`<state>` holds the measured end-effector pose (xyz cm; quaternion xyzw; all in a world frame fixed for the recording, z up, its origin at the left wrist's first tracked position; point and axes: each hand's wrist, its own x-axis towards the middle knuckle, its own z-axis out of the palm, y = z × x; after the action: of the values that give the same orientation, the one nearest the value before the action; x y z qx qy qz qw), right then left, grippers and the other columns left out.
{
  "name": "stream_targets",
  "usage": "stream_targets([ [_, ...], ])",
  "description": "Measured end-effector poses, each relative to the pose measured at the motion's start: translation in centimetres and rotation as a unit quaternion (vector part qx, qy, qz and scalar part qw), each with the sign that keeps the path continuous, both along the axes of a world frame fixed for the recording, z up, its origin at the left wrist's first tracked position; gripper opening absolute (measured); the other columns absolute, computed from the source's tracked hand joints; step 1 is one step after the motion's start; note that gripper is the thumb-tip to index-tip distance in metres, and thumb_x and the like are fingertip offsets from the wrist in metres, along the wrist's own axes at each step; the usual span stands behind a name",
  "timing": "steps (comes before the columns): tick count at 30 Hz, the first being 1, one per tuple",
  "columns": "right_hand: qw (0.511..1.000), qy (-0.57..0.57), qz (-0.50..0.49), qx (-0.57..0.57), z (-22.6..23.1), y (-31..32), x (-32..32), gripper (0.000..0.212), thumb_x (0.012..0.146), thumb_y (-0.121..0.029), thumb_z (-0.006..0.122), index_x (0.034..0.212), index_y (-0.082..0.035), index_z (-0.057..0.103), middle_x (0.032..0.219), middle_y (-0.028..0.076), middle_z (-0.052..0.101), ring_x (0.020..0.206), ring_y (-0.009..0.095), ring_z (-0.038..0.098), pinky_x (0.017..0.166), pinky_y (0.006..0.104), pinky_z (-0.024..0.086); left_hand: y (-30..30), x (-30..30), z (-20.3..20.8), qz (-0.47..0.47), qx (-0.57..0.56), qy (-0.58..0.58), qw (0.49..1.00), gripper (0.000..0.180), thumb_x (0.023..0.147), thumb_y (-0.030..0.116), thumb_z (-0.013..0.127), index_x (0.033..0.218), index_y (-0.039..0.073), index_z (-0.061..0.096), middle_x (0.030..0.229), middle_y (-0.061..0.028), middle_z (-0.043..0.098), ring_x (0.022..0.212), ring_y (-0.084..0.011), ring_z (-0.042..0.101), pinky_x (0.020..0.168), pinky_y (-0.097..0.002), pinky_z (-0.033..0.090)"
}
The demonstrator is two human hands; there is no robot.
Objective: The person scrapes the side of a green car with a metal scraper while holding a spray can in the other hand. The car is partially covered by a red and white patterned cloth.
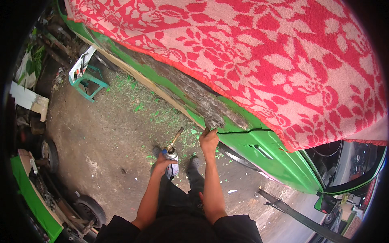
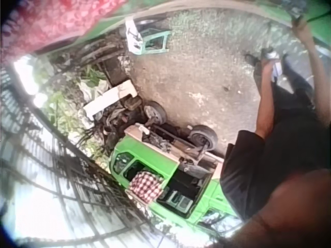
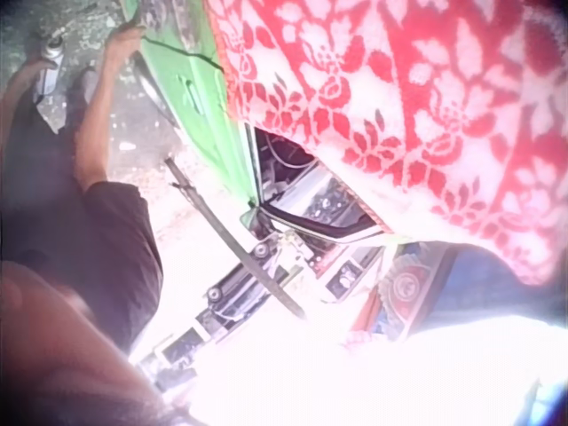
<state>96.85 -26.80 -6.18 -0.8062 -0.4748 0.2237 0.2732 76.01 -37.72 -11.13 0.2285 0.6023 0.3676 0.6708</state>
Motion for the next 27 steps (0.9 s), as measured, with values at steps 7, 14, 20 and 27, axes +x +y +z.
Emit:
stream_targets([
  [7,0.999,-0.011,0.031,0.007,-0.2,0.4,0.7,0.031,0.085,-0.018,0.059,0.086,0.011,0.048,0.071,0.033,0.06,0.07,0.051,0.06,0.063,0.0535,0.047,0.5,0.5,0.4,-0.007,0.01,-0.024,1.0,0.059,0.052,-0.002,0.079,0.107,0.006,0.058,0.096,-0.0038,0.066,0.092,-0.0207,0.063,0.084,-0.0366,0.047],
  [14,1.0,0.016,0.02,-0.018,0.3,0.6,1.2,0.031,0.086,-0.02,0.059,0.083,0.009,0.05,0.076,0.033,0.061,0.076,0.05,0.06,0.068,0.0522,0.047,0.9,0.7,-0.4,0.001,0.007,-0.022,1.0,0.058,0.053,-0.003,0.078,0.106,0.007,0.059,0.094,-0.003,0.067,0.091,-0.0193,0.063,0.082,-0.0361,0.048],
  [20,0.998,0.043,0.016,-0.045,0.7,1.0,1.9,0.033,0.086,-0.022,0.061,0.078,0.008,0.051,0.077,0.034,0.06,0.077,0.049,0.061,0.07,0.0519,0.046,1.2,1.2,-0.5,-0.009,0.005,-0.016,1.0,0.052,0.052,-0.003,0.078,0.1,0.007,0.061,0.091,-0.0021,0.067,0.089,-0.018,0.063,0.081,-0.0351,0.048],
  [27,0.996,0.055,0.016,-0.065,1.0,1.5,2.3,0.034,0.085,-0.023,0.061,0.074,0.009,0.053,0.074,0.034,0.06,0.076,0.05,0.06,0.07,0.0515,0.046,1.9,1.7,0.1,-0.013,0.01,-0.021,1.0,0.055,0.052,-0.004,0.078,0.102,0.008,0.059,0.092,-0.0021,0.066,0.089,-0.0182,0.063,0.081,-0.0349,0.048],
])
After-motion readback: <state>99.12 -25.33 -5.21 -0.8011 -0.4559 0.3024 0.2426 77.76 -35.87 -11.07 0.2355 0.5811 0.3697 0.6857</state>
